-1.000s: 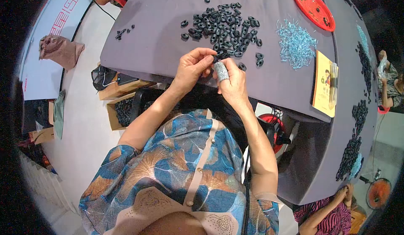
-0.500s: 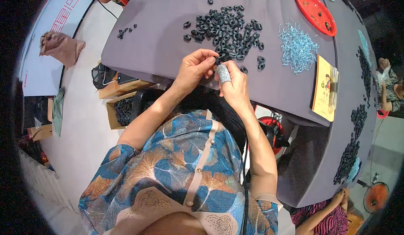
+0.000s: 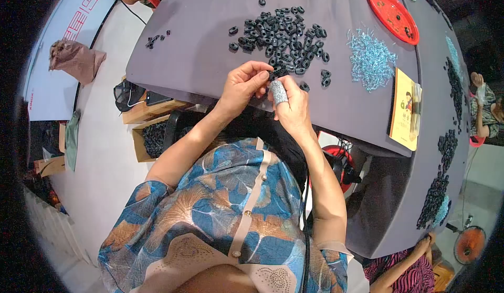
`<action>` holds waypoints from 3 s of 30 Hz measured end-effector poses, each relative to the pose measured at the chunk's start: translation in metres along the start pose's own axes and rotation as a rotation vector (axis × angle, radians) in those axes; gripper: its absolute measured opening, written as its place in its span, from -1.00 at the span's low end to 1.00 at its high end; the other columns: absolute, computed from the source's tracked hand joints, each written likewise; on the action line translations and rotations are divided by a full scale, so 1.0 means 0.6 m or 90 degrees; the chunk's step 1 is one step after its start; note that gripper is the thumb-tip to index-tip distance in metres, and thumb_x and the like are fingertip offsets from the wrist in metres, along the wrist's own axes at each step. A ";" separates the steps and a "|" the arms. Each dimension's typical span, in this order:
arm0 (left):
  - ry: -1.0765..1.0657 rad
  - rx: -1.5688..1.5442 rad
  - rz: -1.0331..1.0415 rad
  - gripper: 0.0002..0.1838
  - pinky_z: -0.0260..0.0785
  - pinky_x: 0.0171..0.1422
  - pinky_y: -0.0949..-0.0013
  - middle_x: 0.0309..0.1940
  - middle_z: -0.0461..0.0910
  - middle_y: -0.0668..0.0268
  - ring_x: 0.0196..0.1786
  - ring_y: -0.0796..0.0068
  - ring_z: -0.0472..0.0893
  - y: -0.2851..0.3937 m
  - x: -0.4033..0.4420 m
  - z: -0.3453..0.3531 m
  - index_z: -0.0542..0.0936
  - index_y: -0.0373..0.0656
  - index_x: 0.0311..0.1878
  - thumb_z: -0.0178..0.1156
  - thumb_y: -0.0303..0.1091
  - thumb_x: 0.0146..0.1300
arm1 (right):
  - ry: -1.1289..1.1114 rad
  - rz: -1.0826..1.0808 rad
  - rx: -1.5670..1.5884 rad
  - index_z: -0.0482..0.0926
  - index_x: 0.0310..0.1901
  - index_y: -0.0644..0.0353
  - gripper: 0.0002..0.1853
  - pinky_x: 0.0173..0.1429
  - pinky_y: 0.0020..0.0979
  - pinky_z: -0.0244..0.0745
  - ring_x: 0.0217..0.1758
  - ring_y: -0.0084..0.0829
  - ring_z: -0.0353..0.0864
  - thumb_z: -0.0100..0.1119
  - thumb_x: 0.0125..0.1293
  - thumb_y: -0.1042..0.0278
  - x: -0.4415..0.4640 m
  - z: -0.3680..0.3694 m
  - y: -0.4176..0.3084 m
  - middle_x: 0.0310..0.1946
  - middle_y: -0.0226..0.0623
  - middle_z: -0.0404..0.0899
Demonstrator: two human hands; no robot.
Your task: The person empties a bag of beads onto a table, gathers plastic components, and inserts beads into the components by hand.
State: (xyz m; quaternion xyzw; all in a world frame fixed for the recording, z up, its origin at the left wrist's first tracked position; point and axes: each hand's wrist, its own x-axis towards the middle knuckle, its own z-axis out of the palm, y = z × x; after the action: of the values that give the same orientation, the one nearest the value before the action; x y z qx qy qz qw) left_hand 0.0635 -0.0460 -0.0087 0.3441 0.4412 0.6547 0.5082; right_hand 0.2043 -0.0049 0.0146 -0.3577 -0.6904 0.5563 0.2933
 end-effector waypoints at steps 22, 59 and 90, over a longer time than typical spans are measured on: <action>0.001 0.025 -0.005 -0.83 0.27 -0.43 0.65 -0.51 0.51 0.47 -0.50 0.76 0.43 0.003 -0.001 0.002 0.55 -0.20 -0.09 0.11 -0.38 0.30 | -0.006 0.007 -0.001 0.44 -0.27 0.29 -0.84 -0.65 -0.53 0.37 -0.68 -0.58 0.46 -0.17 0.19 0.52 0.002 -0.003 0.000 -0.57 -0.32 0.53; 0.006 0.013 -0.020 -0.80 0.29 -0.40 0.66 -0.49 0.51 0.47 -0.49 0.76 0.44 0.002 0.003 0.003 0.54 -0.20 -0.06 0.11 -0.35 0.32 | 0.003 0.014 -0.007 0.44 -0.27 0.28 -0.86 -0.63 -0.51 0.40 -0.64 -0.57 0.49 -0.16 0.23 0.54 0.005 -0.003 -0.003 -0.55 -0.32 0.52; -0.004 -0.006 -0.016 -0.82 0.25 -0.45 0.68 -0.48 0.53 0.45 -0.52 0.78 0.41 -0.002 0.005 0.001 0.55 -0.19 -0.08 0.10 -0.34 0.33 | -0.004 -0.002 -0.033 0.44 -0.27 0.28 -0.83 -0.66 -0.48 0.30 -0.72 -0.55 0.42 -0.19 0.18 0.53 0.005 -0.008 -0.001 -0.60 -0.33 0.50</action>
State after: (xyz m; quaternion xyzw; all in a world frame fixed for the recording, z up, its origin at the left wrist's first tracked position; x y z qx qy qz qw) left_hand 0.0635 -0.0427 -0.0096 0.3383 0.4404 0.6494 0.5196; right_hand 0.2065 0.0000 0.0159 -0.3623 -0.7061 0.5387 0.2827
